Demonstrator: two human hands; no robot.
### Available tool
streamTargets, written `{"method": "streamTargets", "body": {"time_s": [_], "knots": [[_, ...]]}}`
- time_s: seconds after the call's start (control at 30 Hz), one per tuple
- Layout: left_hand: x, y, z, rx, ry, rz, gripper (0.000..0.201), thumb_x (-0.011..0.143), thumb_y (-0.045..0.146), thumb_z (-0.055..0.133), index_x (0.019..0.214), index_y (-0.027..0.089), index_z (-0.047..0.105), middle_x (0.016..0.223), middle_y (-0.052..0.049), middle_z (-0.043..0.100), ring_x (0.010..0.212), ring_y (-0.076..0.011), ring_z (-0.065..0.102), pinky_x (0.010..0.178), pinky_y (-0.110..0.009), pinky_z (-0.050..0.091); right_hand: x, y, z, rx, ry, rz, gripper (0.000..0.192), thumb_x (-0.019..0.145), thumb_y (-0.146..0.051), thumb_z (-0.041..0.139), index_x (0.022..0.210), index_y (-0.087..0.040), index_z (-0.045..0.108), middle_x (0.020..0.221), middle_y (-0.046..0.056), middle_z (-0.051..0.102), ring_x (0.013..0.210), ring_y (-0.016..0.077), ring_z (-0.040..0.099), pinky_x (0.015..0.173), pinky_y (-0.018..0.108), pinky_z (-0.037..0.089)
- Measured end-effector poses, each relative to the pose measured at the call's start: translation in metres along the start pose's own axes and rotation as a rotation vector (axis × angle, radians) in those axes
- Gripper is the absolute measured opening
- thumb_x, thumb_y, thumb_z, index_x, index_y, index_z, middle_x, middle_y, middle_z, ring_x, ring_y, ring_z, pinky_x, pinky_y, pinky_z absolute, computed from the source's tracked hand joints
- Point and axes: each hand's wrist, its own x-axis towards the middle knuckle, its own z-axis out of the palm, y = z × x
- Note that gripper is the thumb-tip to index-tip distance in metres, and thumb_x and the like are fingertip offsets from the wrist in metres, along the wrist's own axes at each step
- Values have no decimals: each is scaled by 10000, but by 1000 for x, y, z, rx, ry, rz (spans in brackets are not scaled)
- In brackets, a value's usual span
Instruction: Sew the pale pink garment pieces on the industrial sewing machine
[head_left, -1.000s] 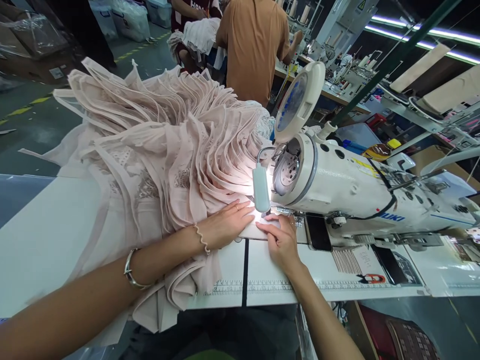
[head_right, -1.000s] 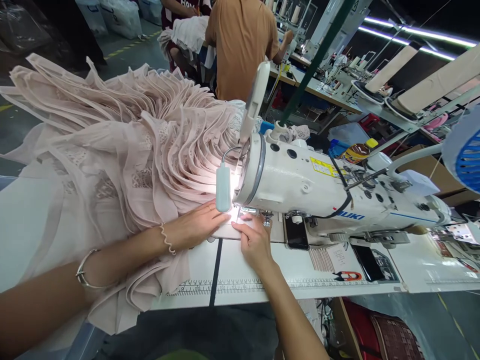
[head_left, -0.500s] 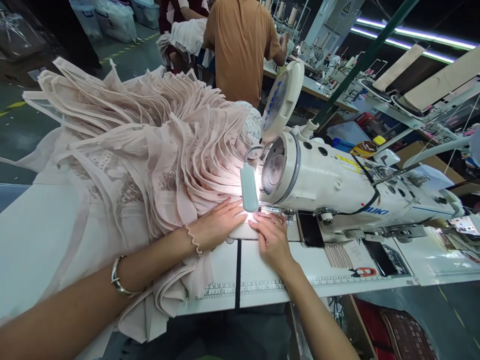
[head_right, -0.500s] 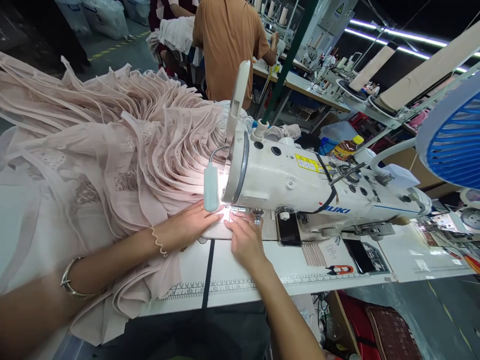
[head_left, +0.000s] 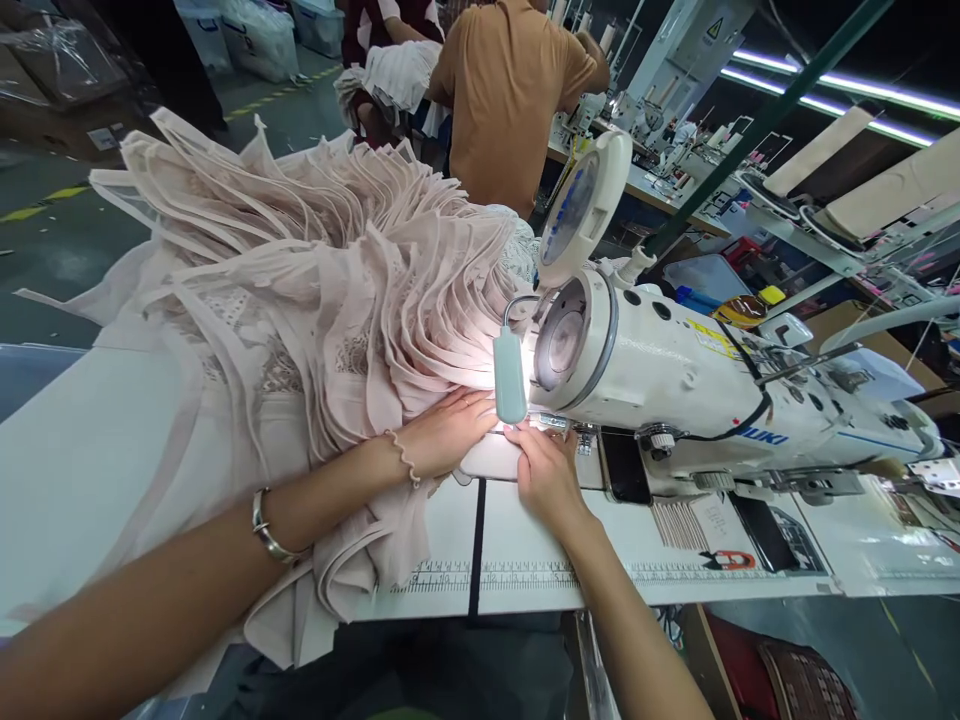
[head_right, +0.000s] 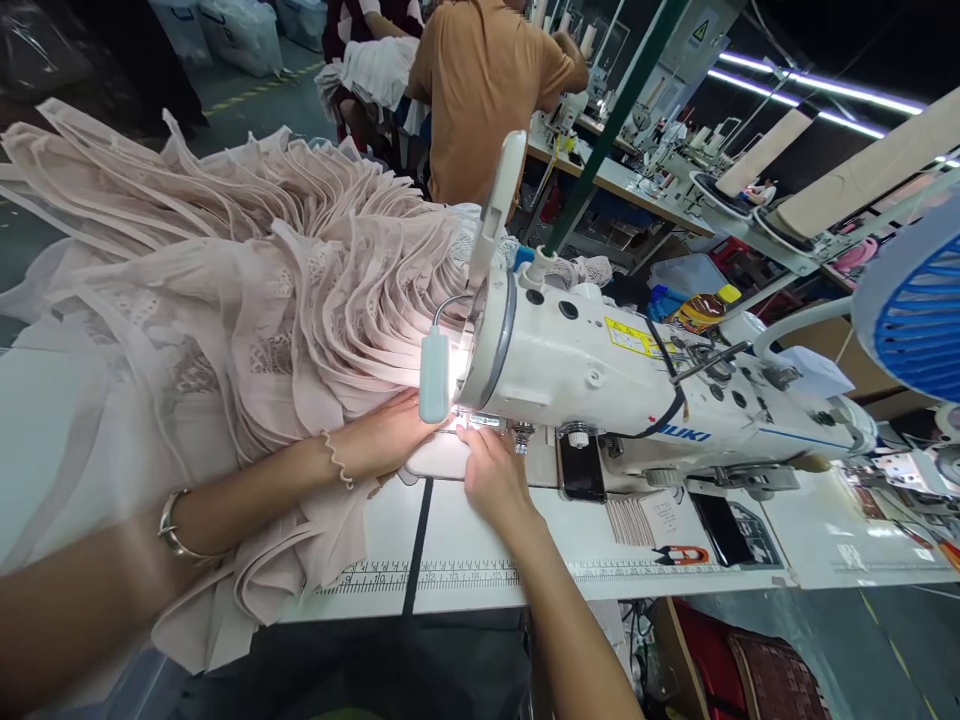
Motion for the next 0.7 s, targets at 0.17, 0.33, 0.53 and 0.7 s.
{"method": "streamTargets", "body": {"time_s": [0.17,0.33,0.53,0.7], "knots": [[6,-1,-1,-24,-41,-88,207,952,129,451,1078,181,606,1142,-55,640,1113,-196,564,991,-312,416,2,1,1,-37,-30,-31,478,852,-24,371,1221,-175,634,1077,89,708,895,227,626,891,387,452],[11,-1,-2,-27,-43,-147,164,961,205,479,1022,184,630,1085,-56,662,1085,-214,595,963,-315,435,1,2,3,-105,-81,-48,561,836,4,326,1298,-164,593,1149,117,695,996,267,609,962,460,408],[14,-1,-3,7,-47,-149,237,934,153,501,1144,158,611,1100,-54,660,1092,-230,608,944,-311,444,3,0,1,-62,-136,10,541,843,13,308,1277,-149,587,1118,125,697,1036,278,591,1028,513,336],[11,8,-2,158,-4,-264,277,930,249,572,1194,168,587,1204,-95,617,1116,-269,578,899,-344,457,7,-6,-2,-116,-188,166,556,828,-4,343,1322,-135,561,1114,145,674,1031,280,576,998,488,356]]}}
